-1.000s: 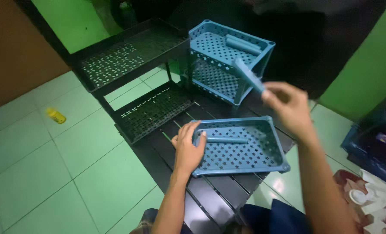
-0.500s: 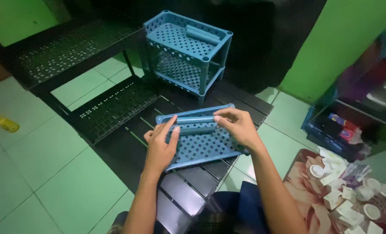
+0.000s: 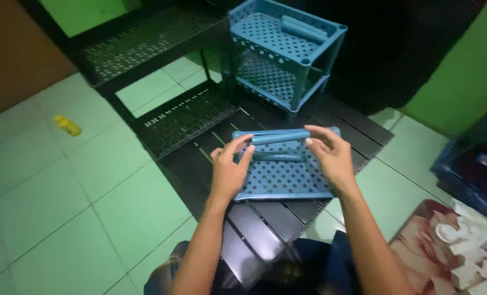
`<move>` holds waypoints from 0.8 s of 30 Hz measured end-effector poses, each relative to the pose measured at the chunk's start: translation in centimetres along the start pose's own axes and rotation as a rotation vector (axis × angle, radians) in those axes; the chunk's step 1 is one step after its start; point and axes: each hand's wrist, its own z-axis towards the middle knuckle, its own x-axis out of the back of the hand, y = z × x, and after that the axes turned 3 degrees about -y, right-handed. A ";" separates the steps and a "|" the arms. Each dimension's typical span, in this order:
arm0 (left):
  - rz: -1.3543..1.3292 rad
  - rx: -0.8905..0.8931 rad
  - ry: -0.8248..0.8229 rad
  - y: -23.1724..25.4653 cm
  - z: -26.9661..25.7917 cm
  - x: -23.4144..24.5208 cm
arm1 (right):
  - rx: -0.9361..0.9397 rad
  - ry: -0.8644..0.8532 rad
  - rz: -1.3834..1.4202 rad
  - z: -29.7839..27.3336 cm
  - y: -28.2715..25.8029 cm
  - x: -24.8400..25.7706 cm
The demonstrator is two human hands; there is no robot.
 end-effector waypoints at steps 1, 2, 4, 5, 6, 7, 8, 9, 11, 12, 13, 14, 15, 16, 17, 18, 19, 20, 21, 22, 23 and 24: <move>-0.013 0.000 0.020 -0.1 0.0 0.1 | 0.000 -0.008 0.011 0.0 -0.2 -0.2; -0.030 0.000 0.038 -0.2 -0.1 0.0 | -0.002 -0.011 0.010 0.0 -0.3 -0.3; -0.040 0.007 0.067 -0.4 -0.1 -0.1 | -0.007 -0.014 0.005 0.0 -0.4 -0.3; -0.032 0.015 0.077 -0.5 -0.1 -0.1 | -0.018 -0.023 -0.027 -0.1 -0.3 -0.3; -0.026 0.020 0.088 -0.5 0.0 -0.2 | -0.027 -0.031 -0.060 -0.1 -0.3 -0.2; -0.028 0.023 0.092 -0.5 0.0 -0.2 | -0.036 -0.038 -0.093 -0.1 -0.2 -0.1; -0.030 0.026 0.095 -0.5 0.0 -0.2 | -0.021 -0.049 -0.096 -0.1 -0.1 -0.1; -0.032 0.029 0.098 -0.4 -0.1 -0.1 | -0.006 -0.060 -0.099 0.0 0.1 0.0; -0.013 0.022 0.112 -0.3 -0.1 -0.1 | -0.014 -0.069 -0.101 0.0 0.5 0.3; -0.005 0.017 0.117 -0.2 -0.1 -0.1 | -0.036 -0.067 -0.100 0.0 0.7 0.4; -0.005 0.007 0.119 -0.2 -0.1 -0.2 | -0.058 -0.065 -0.098 0.0 0.8 0.6; -0.005 -0.004 0.119 -0.2 -0.2 -0.2 | -0.065 -0.062 -0.112 0.1 0.9 0.7; -0.006 -0.015 0.120 -0.1 -0.2 -0.2 | -0.073 -0.060 -0.126 0.1 1.0 0.8; 0.005 -0.036 0.114 -0.1 -0.2 -0.1 | -0.080 -0.058 -0.139 0.1 1.1 0.9; 0.015 -0.056 0.109 -0.1 -0.2 -0.1 | -0.054 -0.062 -0.133 0.1 1.0 0.9; 0.025 -0.078 0.105 -0.1 -0.1 -0.1 | -0.026 -0.066 -0.127 0.1 1.0 1.0; 0.026 -0.083 0.096 -0.1 -0.1 -0.1 | 0.002 -0.070 -0.121 0.1 0.8 1.0; 0.028 -0.088 0.087 0.0 -0.1 0.0 | 0.003 -0.066 -0.154 0.1 0.7 1.1; 0.030 -0.093 0.078 0.0 0.0 0.0 | 0.004 -0.062 -0.187 0.0 0.5 1.1; 0.023 -0.063 0.048 0.1 0.0 0.0 | 0.003 -0.057 -0.220 0.0 0.4 1.1; 0.016 -0.033 0.018 0.2 -0.1 0.1 | 0.035 -0.029 -0.318 0.0 0.3 1.1; 0.010 -0.002 -0.011 0.3 -0.1 0.1 | 0.066 -0.001 -0.416 0.0 0.1 1.2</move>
